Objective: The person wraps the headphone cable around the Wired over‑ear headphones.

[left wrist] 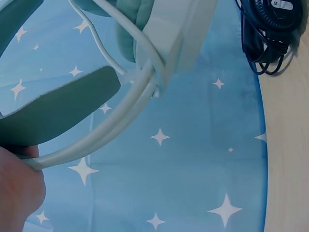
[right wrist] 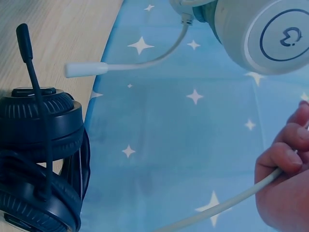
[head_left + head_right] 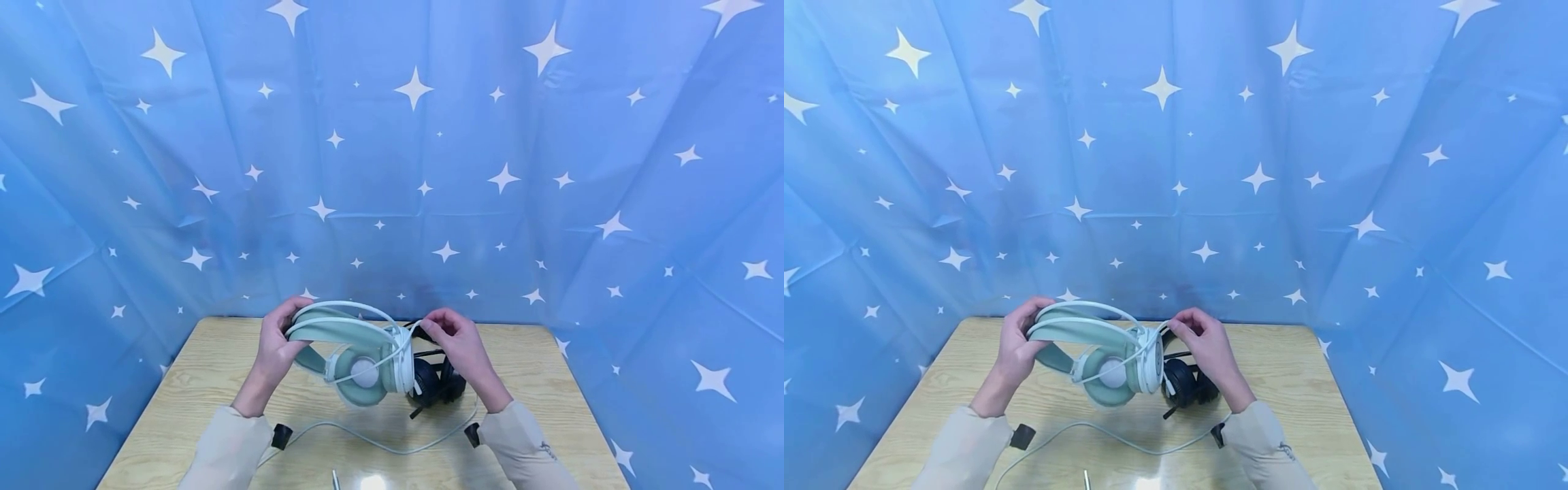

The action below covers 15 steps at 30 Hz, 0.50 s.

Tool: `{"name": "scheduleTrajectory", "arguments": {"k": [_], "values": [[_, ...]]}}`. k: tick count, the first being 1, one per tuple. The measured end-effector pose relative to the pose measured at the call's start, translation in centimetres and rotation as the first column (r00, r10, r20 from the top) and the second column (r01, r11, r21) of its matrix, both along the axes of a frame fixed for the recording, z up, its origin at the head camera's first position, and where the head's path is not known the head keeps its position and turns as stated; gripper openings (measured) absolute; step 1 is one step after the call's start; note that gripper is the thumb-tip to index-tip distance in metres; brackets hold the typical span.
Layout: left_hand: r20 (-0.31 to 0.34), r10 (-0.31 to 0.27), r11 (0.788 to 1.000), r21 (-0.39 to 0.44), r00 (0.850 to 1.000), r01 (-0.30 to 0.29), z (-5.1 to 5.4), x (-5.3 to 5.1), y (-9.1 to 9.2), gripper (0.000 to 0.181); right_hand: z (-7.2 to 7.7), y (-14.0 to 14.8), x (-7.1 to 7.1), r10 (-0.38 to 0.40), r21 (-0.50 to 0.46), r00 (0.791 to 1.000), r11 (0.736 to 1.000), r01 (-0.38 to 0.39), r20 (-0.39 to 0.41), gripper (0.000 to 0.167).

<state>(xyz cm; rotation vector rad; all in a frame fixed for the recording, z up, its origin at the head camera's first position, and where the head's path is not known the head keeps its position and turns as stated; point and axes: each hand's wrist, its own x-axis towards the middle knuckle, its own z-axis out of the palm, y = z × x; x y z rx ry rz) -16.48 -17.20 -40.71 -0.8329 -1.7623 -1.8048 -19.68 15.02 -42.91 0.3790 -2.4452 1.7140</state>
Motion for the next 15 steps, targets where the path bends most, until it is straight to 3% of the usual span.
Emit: {"name": "scheduleTrajectory", "arguments": {"k": [6,15], "values": [[-0.010,-0.012,1.000,-0.004,1.000,0.012,0.40,0.24,0.27,0.035,0.14,-0.07,0.23,0.008,-0.006,1.000,1.000,-0.008,0.020,0.019],[0.010,-0.042,0.999,-0.007,0.999,0.042,0.06,0.31,0.87,0.036,0.91,0.10,0.47,0.013,0.009,1.000,1.000,-0.014,0.015,0.021]]}}
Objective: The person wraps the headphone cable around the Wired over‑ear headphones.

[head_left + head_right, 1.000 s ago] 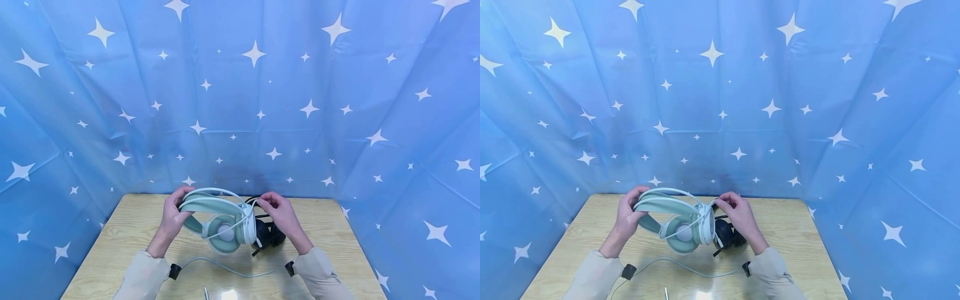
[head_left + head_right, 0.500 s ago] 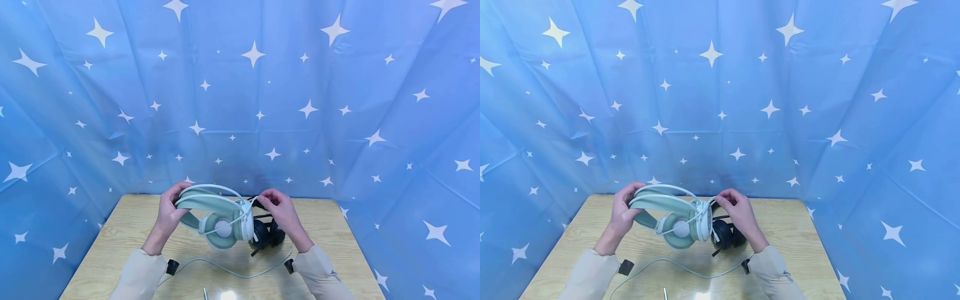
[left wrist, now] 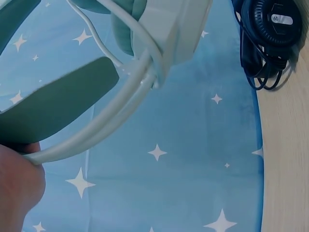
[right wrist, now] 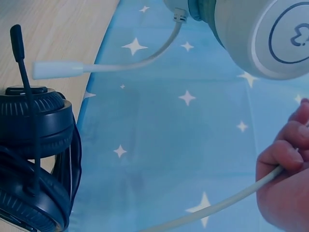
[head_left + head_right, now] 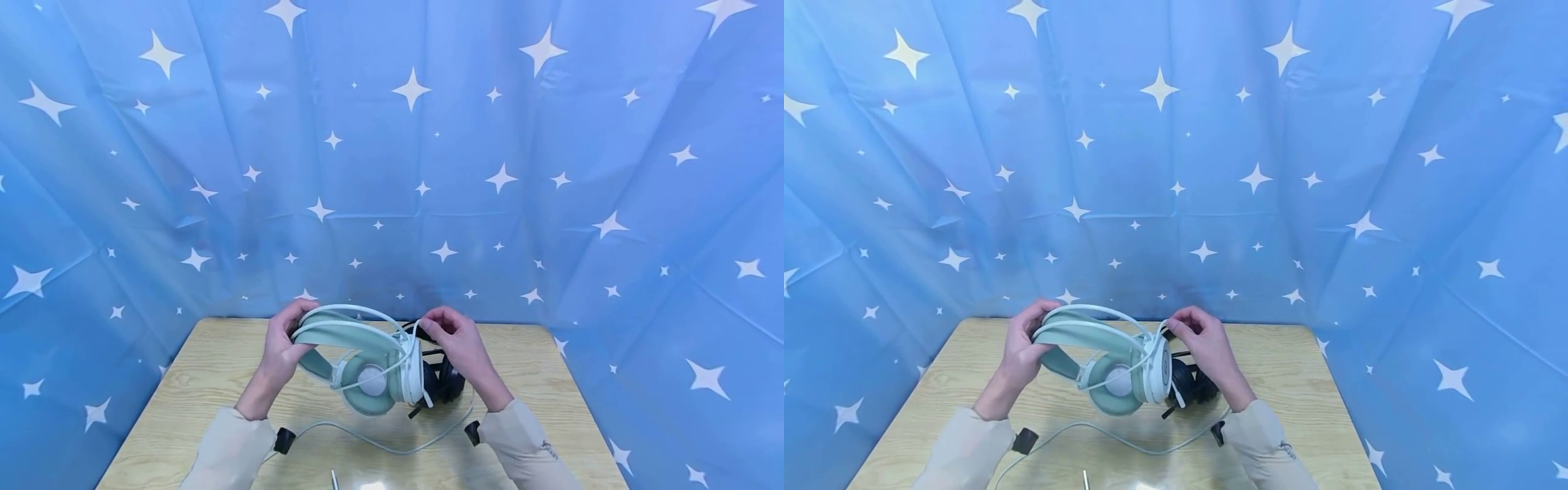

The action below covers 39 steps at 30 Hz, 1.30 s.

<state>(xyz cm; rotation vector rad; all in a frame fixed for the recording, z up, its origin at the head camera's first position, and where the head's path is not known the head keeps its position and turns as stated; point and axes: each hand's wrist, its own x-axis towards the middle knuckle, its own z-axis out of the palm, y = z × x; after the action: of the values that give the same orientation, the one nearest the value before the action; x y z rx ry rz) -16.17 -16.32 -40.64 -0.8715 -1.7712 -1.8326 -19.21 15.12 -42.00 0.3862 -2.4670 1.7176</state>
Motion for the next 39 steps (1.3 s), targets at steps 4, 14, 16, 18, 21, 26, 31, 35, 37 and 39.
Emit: {"name": "scheduleTrajectory", "arguments": {"k": [4,14,16,18,21,26,31,35,37,39], "values": [[0.020,-0.039,0.999,0.008,0.999,0.039,-0.1,-0.1,0.3,0.036,0.1,0.0,-0.3,0.016,0.003,0.999,1.000,-0.016,-0.039,0.020],[0.089,-0.281,0.941,0.220,0.956,0.256,-0.9,-0.5,1.0,0.058,-0.1,0.8,-0.5,0.203,0.065,0.978,0.978,-0.199,-0.045,0.015],[0.082,-0.342,0.911,0.275,0.936,0.308,-1.1,-0.5,1.1,0.057,-0.5,1.1,-0.5,0.240,0.075,0.970,0.969,-0.237,-0.040,0.017],[0.074,-0.396,0.880,0.317,0.915,0.354,-1.3,-0.6,1.2,0.056,-0.9,1.4,-0.6,0.269,0.070,0.962,0.961,-0.266,-0.041,0.018],[0.077,-0.445,0.848,0.357,0.892,0.393,-1.7,-0.7,1.4,0.055,-1.4,1.8,-0.7,0.306,0.035,0.951,0.952,-0.305,-0.031,0.020],[0.096,-0.526,0.783,0.442,0.845,0.437,-2.3,-0.8,1.9,0.053,-2.3,2.1,-1.1,0.329,-0.034,0.944,0.944,-0.329,-0.008,0.023],[0.080,-0.624,0.690,0.523,0.778,0.500,-2.6,-0.9,2.7,0.054,-2.6,1.7,-1.2,0.300,-0.104,0.954,0.949,-0.297,0.014,0.025],[0.098,-0.657,0.651,0.572,0.747,0.498,-2.6,-0.9,3.4,0.056,-2.8,1.2,-1.1,0.363,-0.209,0.931,0.913,-0.351,0.024,0.024],[0.109,-0.659,0.643,0.596,0.744,0.482,-2.6,-0.9,3.6,0.057,-3.1,1.1,-1.1,0.401,-0.248,0.916,0.888,-0.388,0.004,0.021],[0.117,-0.657,0.635,0.619,0.745,0.462,-2.6,-0.8,3.7,0.057,-3.5,1.0,-0.9,0.403,-0.228,0.914,0.887,-0.402,-0.042,0.020]]}}
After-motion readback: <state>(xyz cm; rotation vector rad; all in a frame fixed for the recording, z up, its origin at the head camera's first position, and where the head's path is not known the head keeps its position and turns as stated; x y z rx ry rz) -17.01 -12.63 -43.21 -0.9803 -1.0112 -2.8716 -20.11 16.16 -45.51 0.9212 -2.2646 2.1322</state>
